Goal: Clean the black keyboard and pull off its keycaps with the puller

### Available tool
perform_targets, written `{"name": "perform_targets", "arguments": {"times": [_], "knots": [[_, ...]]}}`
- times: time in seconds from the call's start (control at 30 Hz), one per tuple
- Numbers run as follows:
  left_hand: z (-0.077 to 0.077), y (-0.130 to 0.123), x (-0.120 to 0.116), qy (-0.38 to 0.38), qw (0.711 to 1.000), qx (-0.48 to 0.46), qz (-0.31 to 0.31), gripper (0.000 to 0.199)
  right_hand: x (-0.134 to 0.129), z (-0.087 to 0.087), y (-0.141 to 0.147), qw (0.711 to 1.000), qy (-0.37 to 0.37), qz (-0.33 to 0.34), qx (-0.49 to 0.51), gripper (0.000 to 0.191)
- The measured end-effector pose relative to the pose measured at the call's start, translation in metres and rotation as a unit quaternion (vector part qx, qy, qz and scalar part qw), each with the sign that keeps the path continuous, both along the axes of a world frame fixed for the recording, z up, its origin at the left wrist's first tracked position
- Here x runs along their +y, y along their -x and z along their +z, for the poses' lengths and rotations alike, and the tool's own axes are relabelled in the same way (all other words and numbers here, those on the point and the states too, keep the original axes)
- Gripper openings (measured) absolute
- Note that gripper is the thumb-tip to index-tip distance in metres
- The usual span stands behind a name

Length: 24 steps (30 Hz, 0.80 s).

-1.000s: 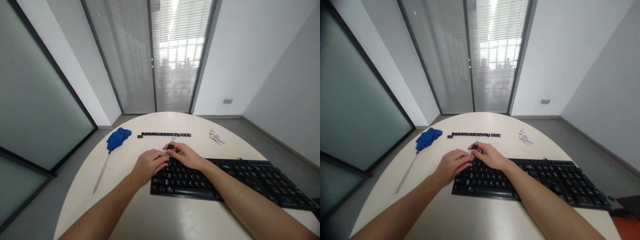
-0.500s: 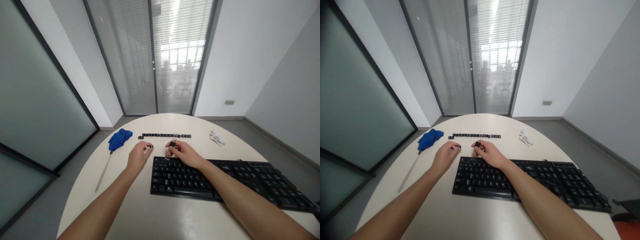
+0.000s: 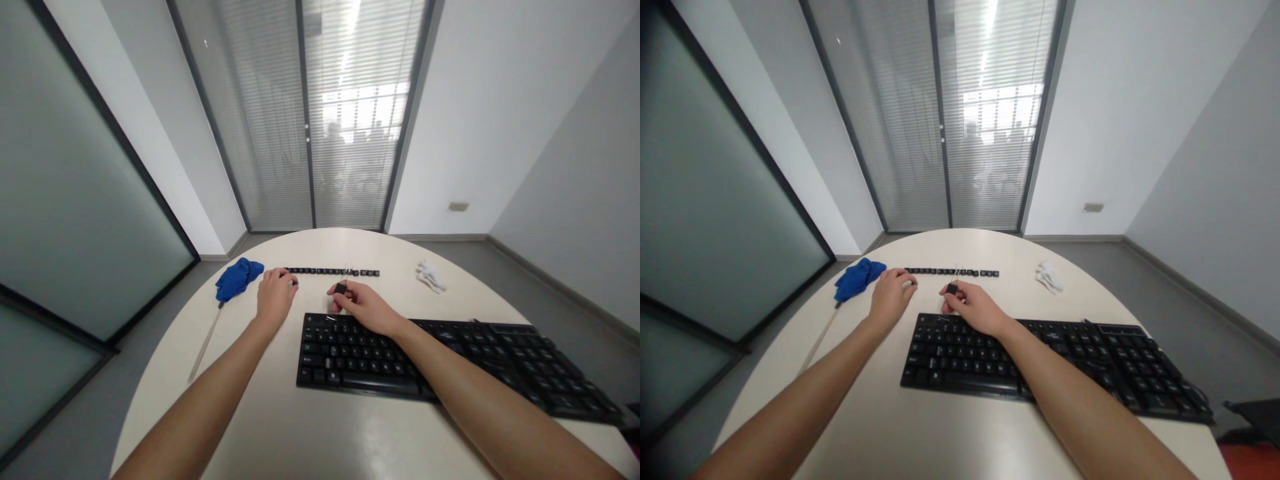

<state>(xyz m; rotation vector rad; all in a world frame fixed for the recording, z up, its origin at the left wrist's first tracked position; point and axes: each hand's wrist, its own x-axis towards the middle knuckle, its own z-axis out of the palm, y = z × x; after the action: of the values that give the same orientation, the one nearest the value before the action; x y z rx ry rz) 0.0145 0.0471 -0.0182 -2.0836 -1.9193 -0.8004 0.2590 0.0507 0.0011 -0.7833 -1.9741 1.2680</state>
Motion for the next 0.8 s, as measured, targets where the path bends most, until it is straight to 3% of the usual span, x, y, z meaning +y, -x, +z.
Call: {"name": "perform_targets", "arguments": {"times": [0.17, 0.43, 0.8], "knots": [[-0.005, 0.010, 0.015, -0.017, 0.998, -0.040, 0.052, 0.012, 0.000, 0.000, 0.000, 1.000, 0.000, -0.001, -0.003, 0.036], [-0.014, 0.025, 0.025, -0.023, 0.997, -0.066, 0.043, 0.015, -0.002, 0.004, 0.000, 1.000, 0.005, -0.006, -0.014, 0.034], [-0.020, 0.028, 0.033, -0.020, 0.996, -0.077, 0.036, 0.018, -0.004, 0.008, 0.000, 1.000, 0.007, -0.016, -0.021, 0.035]]}}
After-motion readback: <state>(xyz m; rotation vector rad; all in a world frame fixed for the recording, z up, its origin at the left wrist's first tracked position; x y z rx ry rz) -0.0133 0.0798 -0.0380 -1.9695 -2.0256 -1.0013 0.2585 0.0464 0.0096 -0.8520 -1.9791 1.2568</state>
